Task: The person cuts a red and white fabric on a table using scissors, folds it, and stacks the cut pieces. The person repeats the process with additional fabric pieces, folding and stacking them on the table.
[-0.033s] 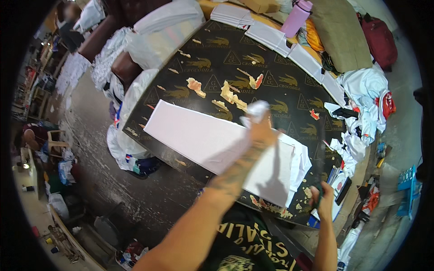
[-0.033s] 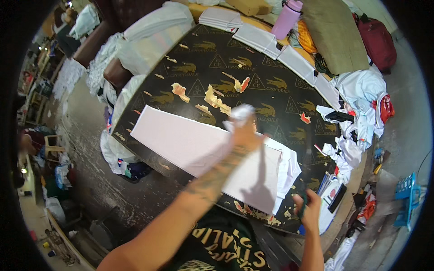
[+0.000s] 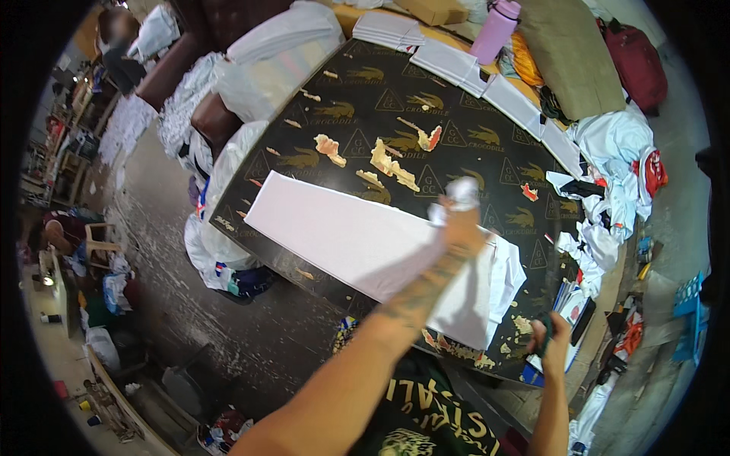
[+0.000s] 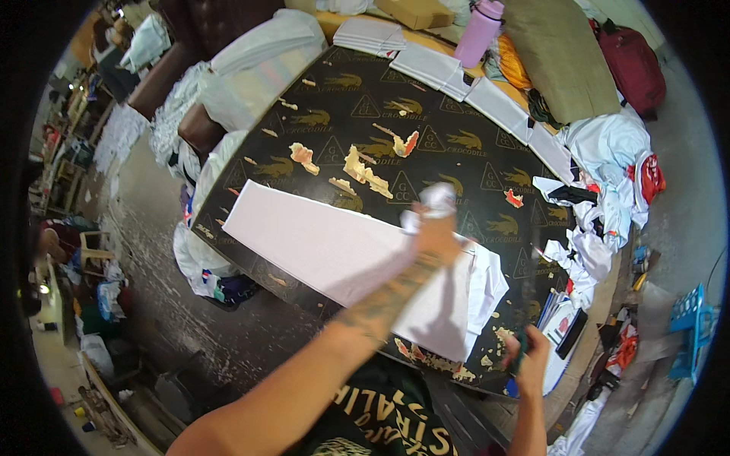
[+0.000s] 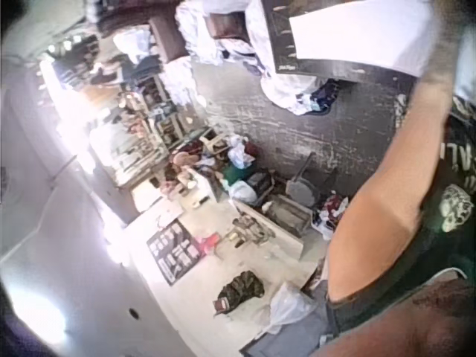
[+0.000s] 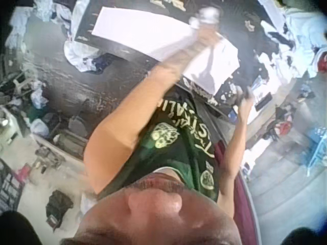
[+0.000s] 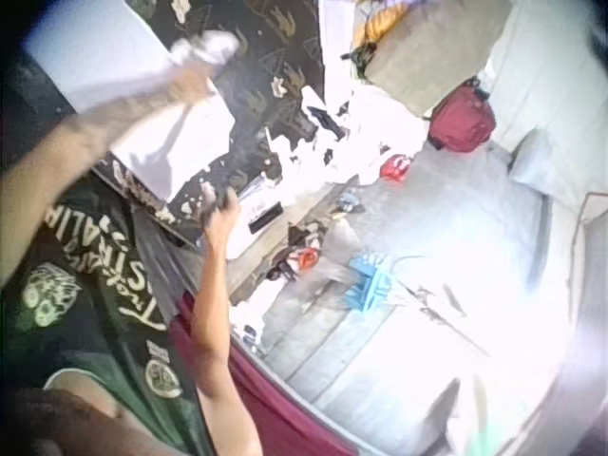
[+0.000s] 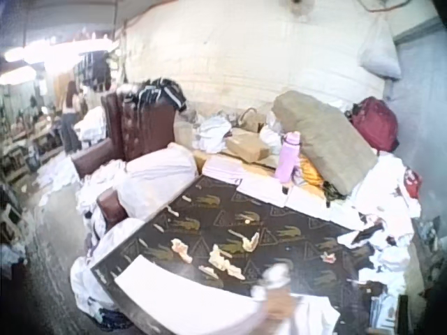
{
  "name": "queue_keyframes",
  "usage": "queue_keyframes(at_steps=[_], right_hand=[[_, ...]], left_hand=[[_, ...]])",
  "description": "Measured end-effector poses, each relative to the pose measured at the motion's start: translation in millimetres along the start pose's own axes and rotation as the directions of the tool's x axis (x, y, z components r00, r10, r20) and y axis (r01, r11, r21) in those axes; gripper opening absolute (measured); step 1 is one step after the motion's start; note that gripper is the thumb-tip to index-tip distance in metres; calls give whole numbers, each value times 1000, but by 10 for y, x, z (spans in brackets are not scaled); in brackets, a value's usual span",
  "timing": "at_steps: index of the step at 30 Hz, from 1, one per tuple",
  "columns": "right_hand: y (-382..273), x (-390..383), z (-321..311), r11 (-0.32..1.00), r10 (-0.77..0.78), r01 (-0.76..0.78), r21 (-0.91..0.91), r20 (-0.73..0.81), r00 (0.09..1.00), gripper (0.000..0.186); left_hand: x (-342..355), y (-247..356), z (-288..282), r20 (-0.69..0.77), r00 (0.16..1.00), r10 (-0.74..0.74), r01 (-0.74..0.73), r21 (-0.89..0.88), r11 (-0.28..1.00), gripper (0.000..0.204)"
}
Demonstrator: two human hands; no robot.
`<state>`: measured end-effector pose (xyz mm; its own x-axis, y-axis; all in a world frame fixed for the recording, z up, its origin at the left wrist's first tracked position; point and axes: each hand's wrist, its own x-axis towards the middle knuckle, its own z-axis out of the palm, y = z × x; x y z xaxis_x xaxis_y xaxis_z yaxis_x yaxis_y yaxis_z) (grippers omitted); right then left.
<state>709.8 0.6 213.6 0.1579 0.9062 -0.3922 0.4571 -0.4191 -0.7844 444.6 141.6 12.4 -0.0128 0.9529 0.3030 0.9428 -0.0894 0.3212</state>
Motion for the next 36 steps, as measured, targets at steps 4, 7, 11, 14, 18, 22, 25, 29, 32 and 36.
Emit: queue_keyframes(at_steps=[4, 7, 11, 14, 18, 22, 25, 29, 32, 36], right_hand=[[290, -313, -573, 996, -84, 88, 25, -136, 987, 31], [643, -344, -775, 983, -161, 152, -99, -95, 982, 28], [1376, -343, -518, 939, -123, 80, -334, -110, 986, 26], [1853, -294, -231, 863, -139, 18, -506, -203, 969, 31], [2101, -271, -70, 836, -186, -6, -549, -293, 938, 34], [1772, -273, 47, 826, -215, 31, -563, -263, 941, 64], [1198, -131, 277, 740, -531, 464, -488, 1, 847, 103], [255, 570, 1038, 621, -610, 755, -210, 476, 634, 40], [-344, 948, 1641, 820, -464, 573, -9, 575, 674, 20], [-968, 1274, 2481, 679, -575, 709, -189, 463, 674, 40]], left_hand=[[-1247, 1987, -262, 126, 605, 786, -595, -585, 552, 66], [-1976, 2423, -728, -13, 76, 997, -497, -867, 26, 56], [-1799, 1746, -897, 356, 549, 756, 7, -907, 422, 27], [-1730, 1072, -768, 338, 794, 506, -392, -352, 850, 39], [-1751, 948, -499, 294, 698, 653, -566, -331, 755, 30], [-1674, 1014, -911, 193, 840, 507, -283, -641, 713, 20], [-1657, 706, -1663, 92, 940, 327, -124, -804, 582, 12], [-1688, -102, -2224, 72, 947, -313, 239, -810, 536, 14], [-1439, -1055, -2141, -36, 739, -673, 329, -852, 407, 19], [-925, -2130, -1826, -239, 640, -731, 390, -718, 576, 19]])
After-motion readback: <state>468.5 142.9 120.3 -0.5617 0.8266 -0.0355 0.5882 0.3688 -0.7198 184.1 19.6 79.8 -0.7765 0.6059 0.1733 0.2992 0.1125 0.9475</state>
